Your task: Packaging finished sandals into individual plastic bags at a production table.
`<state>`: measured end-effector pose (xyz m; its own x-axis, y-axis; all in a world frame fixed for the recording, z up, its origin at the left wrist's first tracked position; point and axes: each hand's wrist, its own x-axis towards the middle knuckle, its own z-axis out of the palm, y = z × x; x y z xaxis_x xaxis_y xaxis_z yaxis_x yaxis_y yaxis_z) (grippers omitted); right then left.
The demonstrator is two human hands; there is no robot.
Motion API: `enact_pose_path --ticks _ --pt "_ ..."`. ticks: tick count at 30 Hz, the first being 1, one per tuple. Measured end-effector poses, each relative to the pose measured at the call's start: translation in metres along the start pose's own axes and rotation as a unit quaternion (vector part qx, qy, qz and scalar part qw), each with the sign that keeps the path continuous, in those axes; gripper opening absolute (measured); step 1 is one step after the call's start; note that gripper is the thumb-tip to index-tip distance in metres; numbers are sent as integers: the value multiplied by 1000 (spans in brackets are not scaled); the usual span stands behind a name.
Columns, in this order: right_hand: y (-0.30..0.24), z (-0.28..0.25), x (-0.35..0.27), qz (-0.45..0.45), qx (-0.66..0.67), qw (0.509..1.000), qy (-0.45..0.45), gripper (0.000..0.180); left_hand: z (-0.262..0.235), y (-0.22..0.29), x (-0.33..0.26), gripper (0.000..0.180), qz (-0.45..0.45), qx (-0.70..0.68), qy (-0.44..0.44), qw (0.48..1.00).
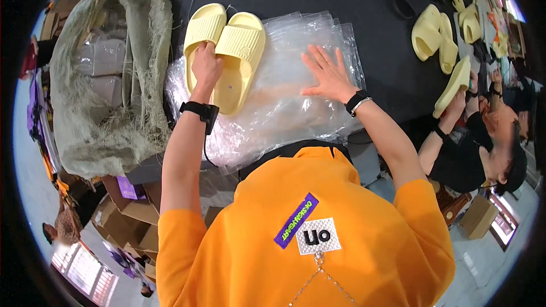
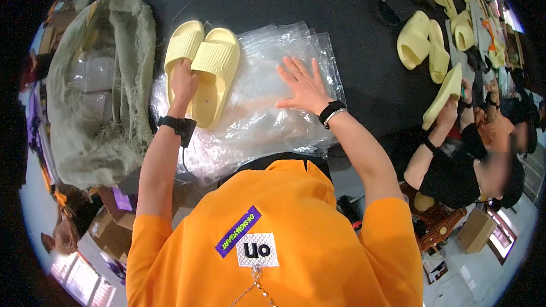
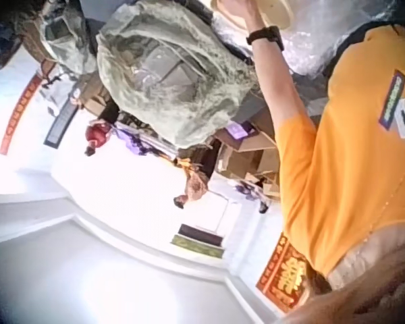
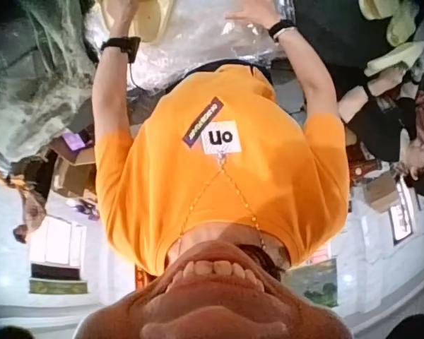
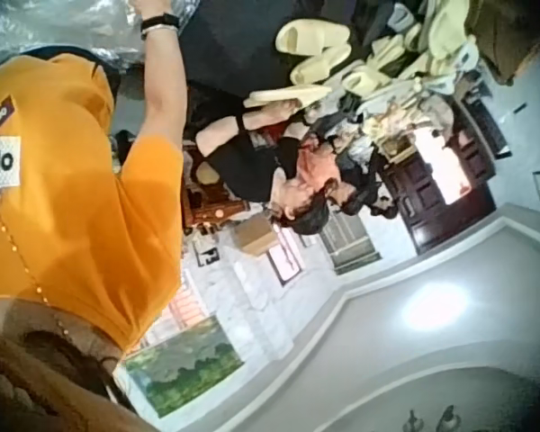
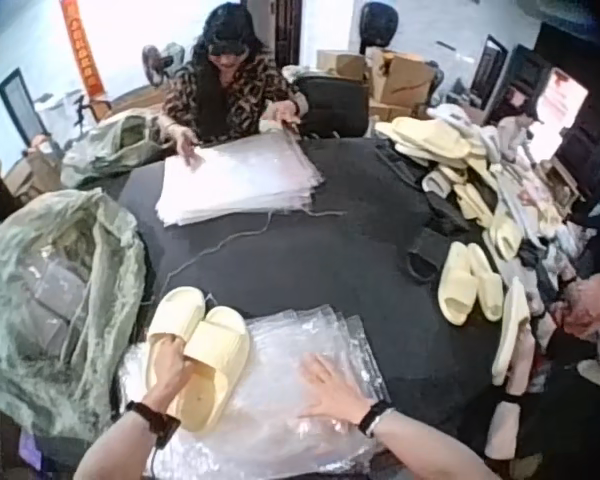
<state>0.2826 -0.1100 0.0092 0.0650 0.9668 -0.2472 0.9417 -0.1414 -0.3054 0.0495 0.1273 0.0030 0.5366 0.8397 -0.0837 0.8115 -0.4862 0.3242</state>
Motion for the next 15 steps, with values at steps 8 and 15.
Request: enact_pose_path --ticks 8,15 --pt "-31 -9 -17 -38 -1 999 11 91 -37 -40 9 20 -76 50 51 995" --pt "-72 37 -44 -96 199 975 -26 88 -54 106 -71 20 118 -171 92 974"
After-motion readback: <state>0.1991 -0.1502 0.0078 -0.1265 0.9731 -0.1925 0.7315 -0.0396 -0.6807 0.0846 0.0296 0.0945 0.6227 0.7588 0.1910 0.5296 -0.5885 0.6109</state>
